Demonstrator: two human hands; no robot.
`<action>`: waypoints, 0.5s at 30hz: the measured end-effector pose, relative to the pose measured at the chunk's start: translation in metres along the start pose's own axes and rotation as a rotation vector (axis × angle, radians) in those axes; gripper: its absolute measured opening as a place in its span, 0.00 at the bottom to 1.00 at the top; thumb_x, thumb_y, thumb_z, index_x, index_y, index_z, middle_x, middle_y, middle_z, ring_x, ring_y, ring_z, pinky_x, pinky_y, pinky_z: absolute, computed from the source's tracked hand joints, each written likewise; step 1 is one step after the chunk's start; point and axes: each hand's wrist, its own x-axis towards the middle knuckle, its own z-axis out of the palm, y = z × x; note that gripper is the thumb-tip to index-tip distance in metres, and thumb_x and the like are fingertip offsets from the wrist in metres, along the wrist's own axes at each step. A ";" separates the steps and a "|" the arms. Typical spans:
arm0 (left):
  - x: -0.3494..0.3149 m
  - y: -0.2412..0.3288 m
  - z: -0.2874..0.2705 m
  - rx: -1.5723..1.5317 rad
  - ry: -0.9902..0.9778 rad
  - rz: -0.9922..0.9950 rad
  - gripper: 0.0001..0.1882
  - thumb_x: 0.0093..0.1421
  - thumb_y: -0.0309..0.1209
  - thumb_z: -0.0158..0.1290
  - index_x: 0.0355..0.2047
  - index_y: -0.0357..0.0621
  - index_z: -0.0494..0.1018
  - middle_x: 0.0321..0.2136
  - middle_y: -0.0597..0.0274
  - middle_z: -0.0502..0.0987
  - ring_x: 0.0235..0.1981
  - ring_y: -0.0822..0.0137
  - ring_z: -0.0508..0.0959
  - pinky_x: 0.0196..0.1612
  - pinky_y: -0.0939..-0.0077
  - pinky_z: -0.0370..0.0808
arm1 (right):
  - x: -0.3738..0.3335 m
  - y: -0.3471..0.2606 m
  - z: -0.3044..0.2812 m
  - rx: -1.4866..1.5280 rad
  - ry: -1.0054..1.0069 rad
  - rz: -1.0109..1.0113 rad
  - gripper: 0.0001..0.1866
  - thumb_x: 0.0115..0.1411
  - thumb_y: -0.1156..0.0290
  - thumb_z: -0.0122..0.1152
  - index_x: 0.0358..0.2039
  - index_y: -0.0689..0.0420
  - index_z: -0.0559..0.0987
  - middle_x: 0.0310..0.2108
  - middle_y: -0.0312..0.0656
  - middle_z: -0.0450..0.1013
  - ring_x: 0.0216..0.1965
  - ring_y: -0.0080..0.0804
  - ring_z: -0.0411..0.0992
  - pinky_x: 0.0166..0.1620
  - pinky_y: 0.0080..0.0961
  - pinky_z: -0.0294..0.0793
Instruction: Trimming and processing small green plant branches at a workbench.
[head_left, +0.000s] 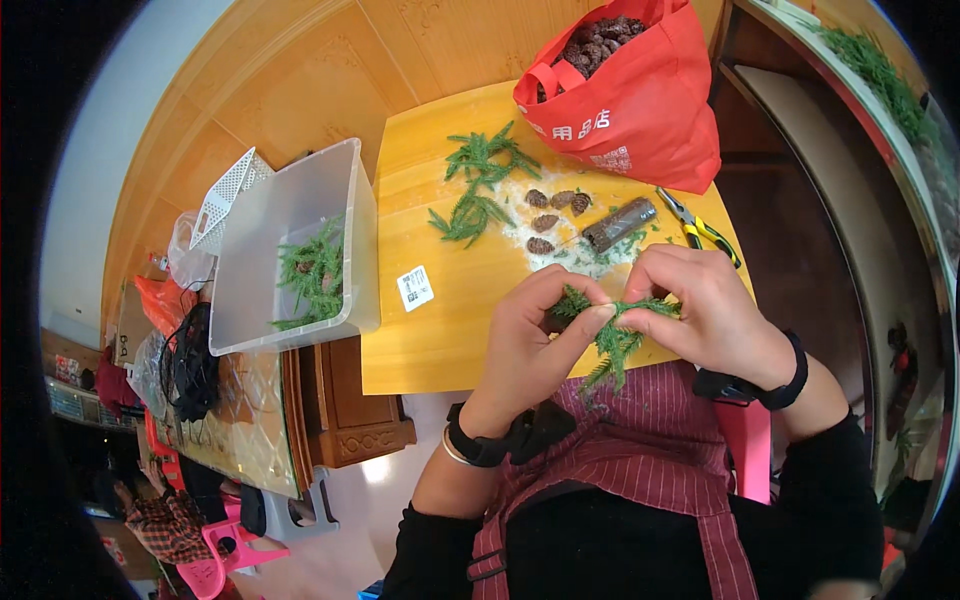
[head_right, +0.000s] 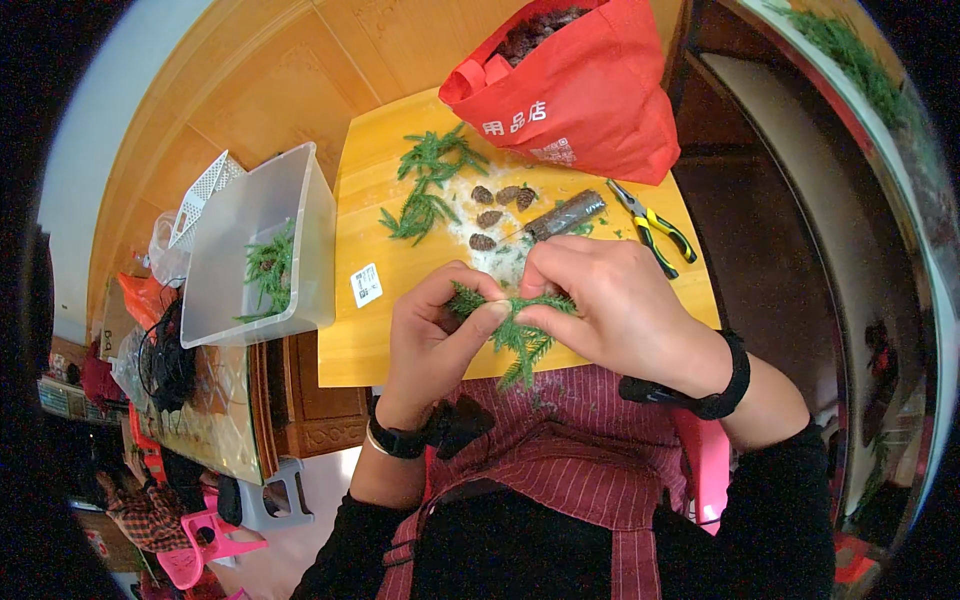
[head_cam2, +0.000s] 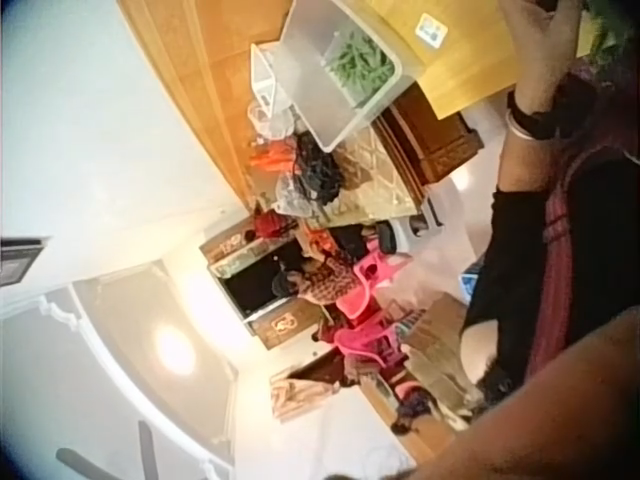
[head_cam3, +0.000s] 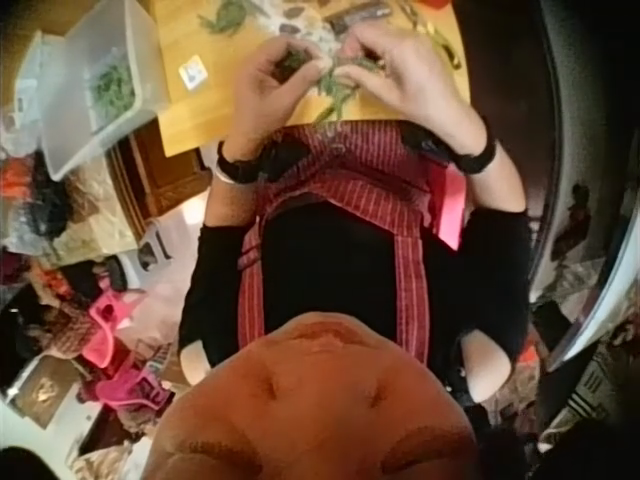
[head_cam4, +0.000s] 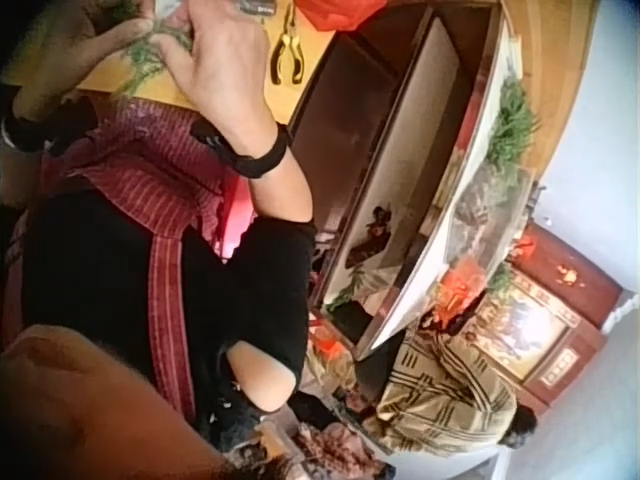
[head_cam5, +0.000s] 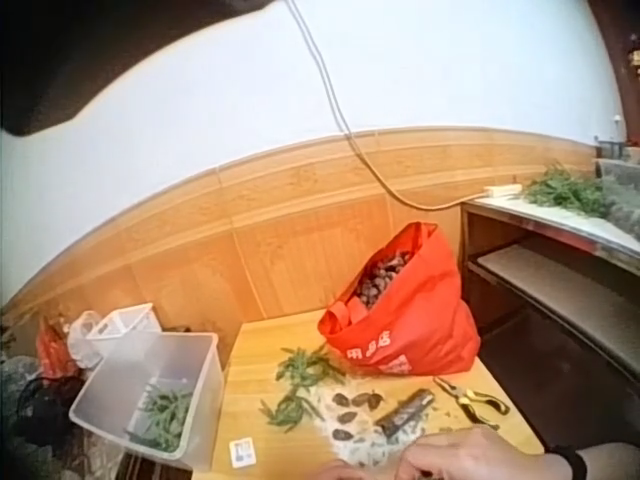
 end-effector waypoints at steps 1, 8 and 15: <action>0.001 0.001 -0.001 -0.001 0.001 0.003 0.05 0.52 0.20 0.53 0.30 0.37 0.70 0.25 0.68 0.68 0.27 0.80 0.68 0.28 0.89 0.63 | 0.000 -0.001 0.001 -0.068 0.049 -0.042 0.10 0.42 0.75 0.64 0.21 0.59 0.70 0.19 0.41 0.67 0.23 0.37 0.68 0.26 0.24 0.66; 0.000 0.011 0.000 0.093 0.041 0.002 0.04 0.52 0.21 0.53 0.29 0.37 0.70 0.25 0.70 0.68 0.27 0.81 0.66 0.30 0.88 0.62 | 0.002 -0.004 0.013 -0.431 0.245 -0.239 0.11 0.35 0.74 0.64 0.17 0.56 0.68 0.16 0.38 0.64 0.18 0.35 0.65 0.22 0.26 0.63; 0.001 0.015 0.008 -0.137 0.118 -0.114 0.04 0.52 0.23 0.53 0.29 0.39 0.71 0.23 0.70 0.69 0.23 0.83 0.66 0.23 0.90 0.61 | 0.008 -0.001 0.016 -0.595 0.377 -0.362 0.13 0.29 0.72 0.64 0.15 0.55 0.67 0.15 0.37 0.62 0.17 0.33 0.63 0.21 0.26 0.62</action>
